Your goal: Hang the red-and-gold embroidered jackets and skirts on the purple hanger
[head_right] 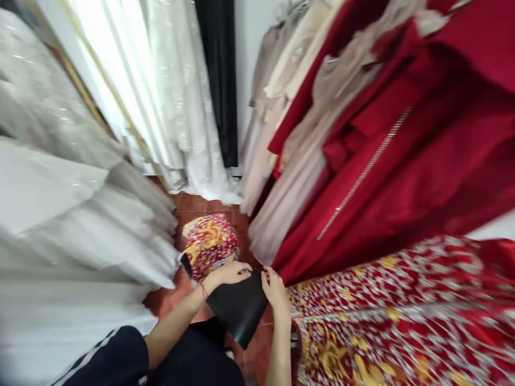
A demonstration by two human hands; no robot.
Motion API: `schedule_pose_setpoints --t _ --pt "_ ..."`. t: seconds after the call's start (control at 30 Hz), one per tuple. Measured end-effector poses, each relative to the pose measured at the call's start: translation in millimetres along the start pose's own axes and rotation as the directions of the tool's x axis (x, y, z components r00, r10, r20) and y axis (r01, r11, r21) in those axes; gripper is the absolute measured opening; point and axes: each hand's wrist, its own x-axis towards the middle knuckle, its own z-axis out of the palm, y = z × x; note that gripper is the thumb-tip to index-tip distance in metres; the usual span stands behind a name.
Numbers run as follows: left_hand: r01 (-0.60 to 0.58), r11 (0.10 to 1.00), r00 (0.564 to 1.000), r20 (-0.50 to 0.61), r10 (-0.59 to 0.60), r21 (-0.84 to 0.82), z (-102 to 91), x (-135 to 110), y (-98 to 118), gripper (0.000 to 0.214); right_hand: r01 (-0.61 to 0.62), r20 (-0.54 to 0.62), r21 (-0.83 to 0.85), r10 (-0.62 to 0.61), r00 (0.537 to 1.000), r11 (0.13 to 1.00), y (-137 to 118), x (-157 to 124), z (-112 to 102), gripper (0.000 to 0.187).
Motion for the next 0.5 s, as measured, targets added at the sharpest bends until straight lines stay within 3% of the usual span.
schedule_pose_setpoints --t 0.07,0.13,0.27,0.33,0.4,0.5 --pt "0.07 0.998 0.987 -0.146 -0.069 0.0 -45.4 -26.9 -30.2 0.017 0.063 0.141 0.026 -0.066 0.988 0.998 -32.8 17.8 49.5 0.039" --pt "0.156 0.987 0.935 -0.319 -0.156 -0.025 -82.9 -52.9 -59.4 0.02 0.133 0.251 0.045 -0.14 0.958 0.99 -65.2 25.8 92.1 0.036" --pt "0.276 0.944 0.745 -0.581 -0.329 -0.181 -127.2 -88.0 -113.6 0.023 0.229 0.402 0.041 -0.226 0.887 0.973 -107.5 31.4 148.3 0.03" --pt "0.282 0.914 0.665 -0.627 -0.404 -0.29 -138.3 -92.2 -137.3 0.019 0.223 0.438 0.01 -0.205 0.875 0.975 -116.0 39.3 164.5 0.026" --pt "0.265 0.875 0.619 -0.624 -0.477 -0.406 -146.9 -86.7 -158.6 0.015 0.201 0.441 -0.036 -0.165 0.882 0.979 -120.8 54.2 176.1 0.023" --pt "0.203 0.781 0.613 -0.546 -0.571 -0.59 -160.3 -65.4 -187.1 0.021 0.141 0.381 -0.121 -0.085 0.921 0.983 -131.6 86.7 194.1 0.028"
